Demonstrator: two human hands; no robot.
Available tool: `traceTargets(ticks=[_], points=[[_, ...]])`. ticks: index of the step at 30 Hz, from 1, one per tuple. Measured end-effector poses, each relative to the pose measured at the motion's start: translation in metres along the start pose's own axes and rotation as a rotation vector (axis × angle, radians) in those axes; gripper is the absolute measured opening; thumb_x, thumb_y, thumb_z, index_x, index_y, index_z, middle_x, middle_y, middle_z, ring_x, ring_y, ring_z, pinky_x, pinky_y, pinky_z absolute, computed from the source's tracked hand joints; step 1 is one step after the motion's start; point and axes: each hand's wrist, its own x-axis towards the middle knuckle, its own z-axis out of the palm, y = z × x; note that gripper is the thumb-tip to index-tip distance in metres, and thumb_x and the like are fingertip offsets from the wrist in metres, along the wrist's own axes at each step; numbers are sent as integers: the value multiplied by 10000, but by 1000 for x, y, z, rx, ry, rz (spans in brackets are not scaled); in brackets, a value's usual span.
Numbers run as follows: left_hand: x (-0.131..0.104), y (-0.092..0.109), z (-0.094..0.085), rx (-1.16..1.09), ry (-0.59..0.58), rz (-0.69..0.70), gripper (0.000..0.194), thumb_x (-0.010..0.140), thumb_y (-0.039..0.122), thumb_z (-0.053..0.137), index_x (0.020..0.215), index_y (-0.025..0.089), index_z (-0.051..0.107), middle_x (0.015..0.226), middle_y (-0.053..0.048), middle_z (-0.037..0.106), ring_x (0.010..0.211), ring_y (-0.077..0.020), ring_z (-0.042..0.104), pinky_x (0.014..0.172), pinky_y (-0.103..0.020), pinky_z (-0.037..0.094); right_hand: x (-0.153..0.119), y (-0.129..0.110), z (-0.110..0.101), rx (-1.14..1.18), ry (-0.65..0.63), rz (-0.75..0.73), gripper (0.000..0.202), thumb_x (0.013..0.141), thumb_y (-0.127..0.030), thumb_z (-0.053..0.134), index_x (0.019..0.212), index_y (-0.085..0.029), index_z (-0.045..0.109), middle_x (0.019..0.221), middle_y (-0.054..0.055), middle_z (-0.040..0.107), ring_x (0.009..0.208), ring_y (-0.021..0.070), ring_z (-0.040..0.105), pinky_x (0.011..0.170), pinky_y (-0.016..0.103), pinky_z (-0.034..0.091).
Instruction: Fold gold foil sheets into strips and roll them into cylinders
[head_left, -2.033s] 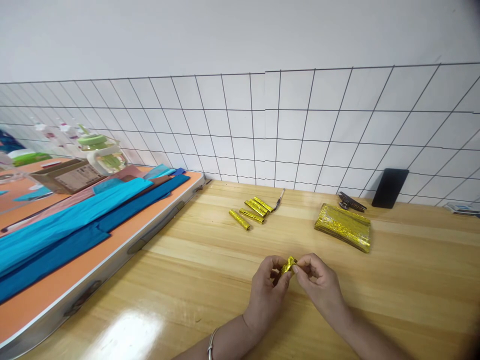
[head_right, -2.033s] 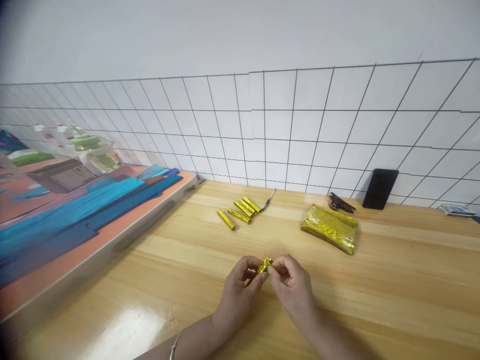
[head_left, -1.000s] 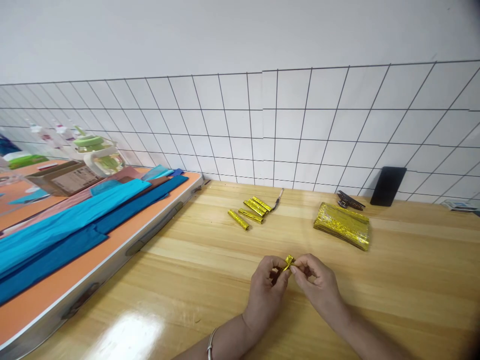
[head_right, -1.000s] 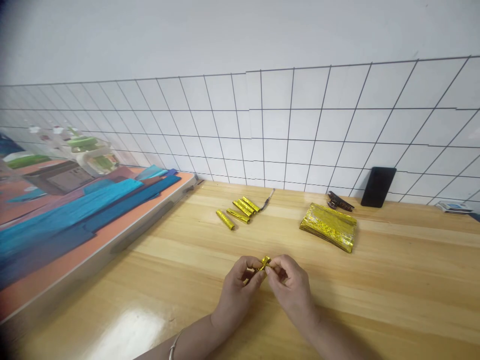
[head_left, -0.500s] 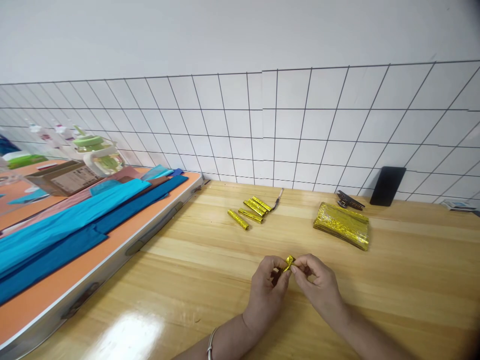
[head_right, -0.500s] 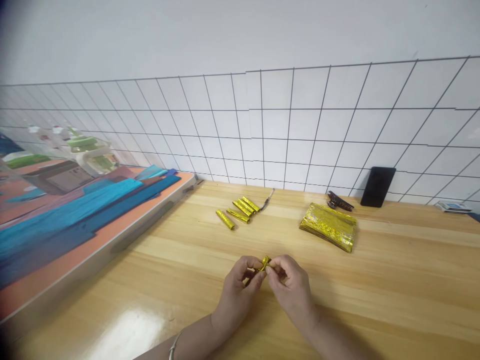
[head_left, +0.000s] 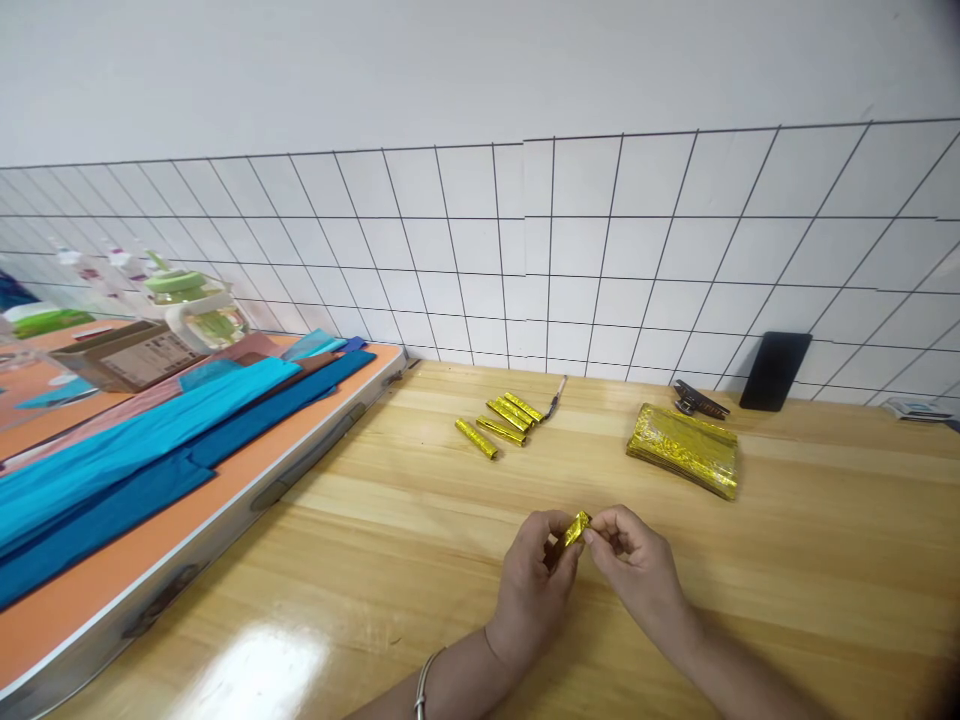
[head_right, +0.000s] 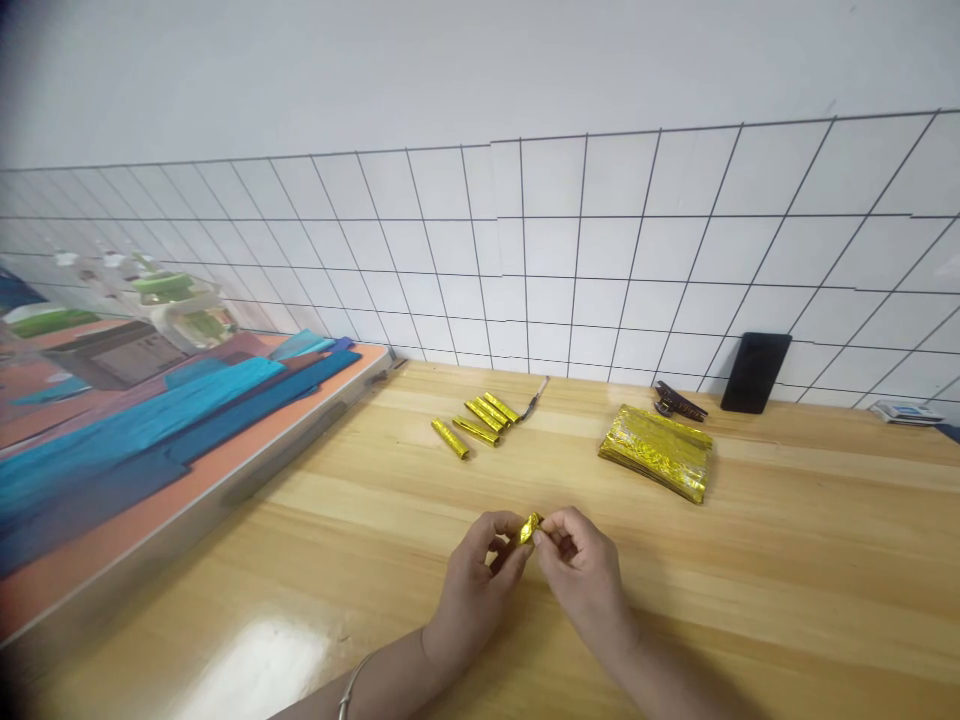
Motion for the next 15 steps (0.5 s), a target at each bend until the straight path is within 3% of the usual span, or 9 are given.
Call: traceTargets(ticks=[12, 15], points=[[-1, 6, -3, -11, -33, 20, 45, 831, 225, 548, 847, 190, 572, 809, -30, 579, 725, -144, 530, 650, -253, 435, 1, 5, 0, 50, 2, 14, 150, 800, -315, 556, 728, -186, 531, 622, -23, 522, 548, 107, 477, 510, 212, 397], [1, 10, -5, -86, -41, -36, 89, 841, 262, 553, 878, 185, 576, 841, -33, 591, 768, -148, 534, 696, -258, 427, 1, 2, -1, 49, 4, 16, 144, 802, -310, 552, 732, -186, 530, 620, -27, 519, 546, 104, 475, 508, 209, 395]])
